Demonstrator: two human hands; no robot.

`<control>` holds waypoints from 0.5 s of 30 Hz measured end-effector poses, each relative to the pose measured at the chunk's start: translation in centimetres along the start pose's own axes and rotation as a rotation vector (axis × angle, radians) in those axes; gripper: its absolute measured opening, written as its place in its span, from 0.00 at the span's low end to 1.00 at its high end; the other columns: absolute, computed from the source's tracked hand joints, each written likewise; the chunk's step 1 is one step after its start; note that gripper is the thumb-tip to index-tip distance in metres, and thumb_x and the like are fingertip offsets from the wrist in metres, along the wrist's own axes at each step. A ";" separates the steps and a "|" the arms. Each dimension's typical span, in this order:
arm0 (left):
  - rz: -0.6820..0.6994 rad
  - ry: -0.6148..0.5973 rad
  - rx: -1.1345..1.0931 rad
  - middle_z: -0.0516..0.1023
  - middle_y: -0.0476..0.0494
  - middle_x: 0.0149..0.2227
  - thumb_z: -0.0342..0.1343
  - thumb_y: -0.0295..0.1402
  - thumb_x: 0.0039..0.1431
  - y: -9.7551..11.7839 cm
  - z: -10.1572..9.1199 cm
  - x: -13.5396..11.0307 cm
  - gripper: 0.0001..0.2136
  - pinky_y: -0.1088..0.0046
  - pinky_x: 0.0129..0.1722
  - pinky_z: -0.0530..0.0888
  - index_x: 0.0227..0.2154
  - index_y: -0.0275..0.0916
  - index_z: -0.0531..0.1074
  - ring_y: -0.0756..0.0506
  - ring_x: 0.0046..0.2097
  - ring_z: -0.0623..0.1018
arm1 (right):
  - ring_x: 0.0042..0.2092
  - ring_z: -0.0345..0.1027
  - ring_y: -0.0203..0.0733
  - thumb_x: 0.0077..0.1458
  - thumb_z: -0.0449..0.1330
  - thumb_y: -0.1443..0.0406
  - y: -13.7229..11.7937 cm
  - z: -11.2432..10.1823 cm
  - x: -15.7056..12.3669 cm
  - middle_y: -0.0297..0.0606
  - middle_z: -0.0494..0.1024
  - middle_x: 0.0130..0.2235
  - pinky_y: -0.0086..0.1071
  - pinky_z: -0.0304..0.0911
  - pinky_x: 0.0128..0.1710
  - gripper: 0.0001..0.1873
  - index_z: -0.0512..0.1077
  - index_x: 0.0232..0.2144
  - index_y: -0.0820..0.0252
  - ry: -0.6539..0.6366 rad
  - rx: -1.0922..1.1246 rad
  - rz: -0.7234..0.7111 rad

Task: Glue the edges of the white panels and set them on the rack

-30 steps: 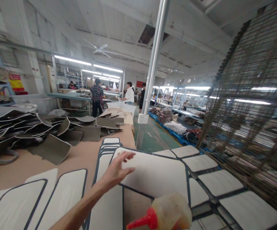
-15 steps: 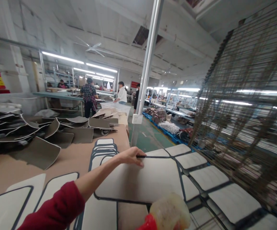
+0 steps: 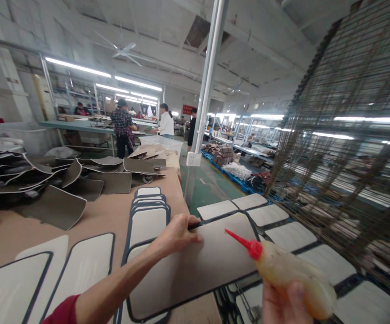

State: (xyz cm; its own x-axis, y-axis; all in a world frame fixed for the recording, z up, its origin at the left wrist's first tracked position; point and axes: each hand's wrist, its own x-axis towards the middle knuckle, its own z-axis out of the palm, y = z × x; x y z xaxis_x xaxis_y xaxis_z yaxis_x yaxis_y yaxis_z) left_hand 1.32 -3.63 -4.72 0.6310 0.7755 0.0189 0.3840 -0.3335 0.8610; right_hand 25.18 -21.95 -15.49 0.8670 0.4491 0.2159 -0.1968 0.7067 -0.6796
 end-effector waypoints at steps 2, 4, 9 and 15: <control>-0.013 0.023 0.028 0.78 0.50 0.31 0.64 0.36 0.45 0.2 0.7 -0.6 0.12 0.71 0.37 0.66 0.33 0.36 0.83 0.41 0.39 0.75 | 0.63 0.76 0.45 0.49 0.83 0.66 1.0 1.7 -0.4 0.27 0.83 0.60 0.32 0.80 0.56 0.32 0.80 0.55 0.45 0.068 0.043 -0.057; -0.014 0.032 0.031 0.77 0.50 0.31 0.64 0.35 0.46 0.3 1.0 -0.8 0.12 0.70 0.37 0.66 0.33 0.36 0.83 0.41 0.39 0.76 | 0.72 0.65 0.50 0.41 0.84 0.70 1.6 3.4 -1.2 0.27 0.77 0.67 0.31 0.78 0.57 0.31 0.82 0.48 0.49 0.125 -0.001 -0.130; 0.000 0.047 0.020 0.77 0.50 0.30 0.64 0.34 0.47 0.3 0.7 -1.1 0.11 0.70 0.36 0.65 0.33 0.36 0.83 0.42 0.37 0.75 | 0.76 0.56 0.60 0.26 0.86 0.68 1.4 7.1 -3.2 0.36 0.75 0.69 0.23 0.80 0.42 0.35 0.81 0.41 0.54 0.311 -0.075 -0.116; 0.026 0.044 0.022 0.79 0.48 0.31 0.64 0.33 0.48 0.5 1.0 -1.0 0.10 0.70 0.37 0.65 0.34 0.35 0.83 0.41 0.39 0.77 | 0.56 0.77 0.45 0.24 0.85 0.71 3.1 6.2 -3.4 0.31 0.84 0.52 0.23 0.80 0.42 0.38 0.81 0.43 0.52 0.317 -0.120 -0.180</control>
State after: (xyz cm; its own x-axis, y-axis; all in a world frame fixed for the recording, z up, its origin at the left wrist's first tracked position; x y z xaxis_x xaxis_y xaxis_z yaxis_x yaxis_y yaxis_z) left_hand 1.57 -5.17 -4.82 0.6110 0.7891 0.0635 0.3831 -0.3648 0.8486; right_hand 18.76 -17.94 -13.96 0.9851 0.1190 0.1244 0.0102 0.6810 -0.7322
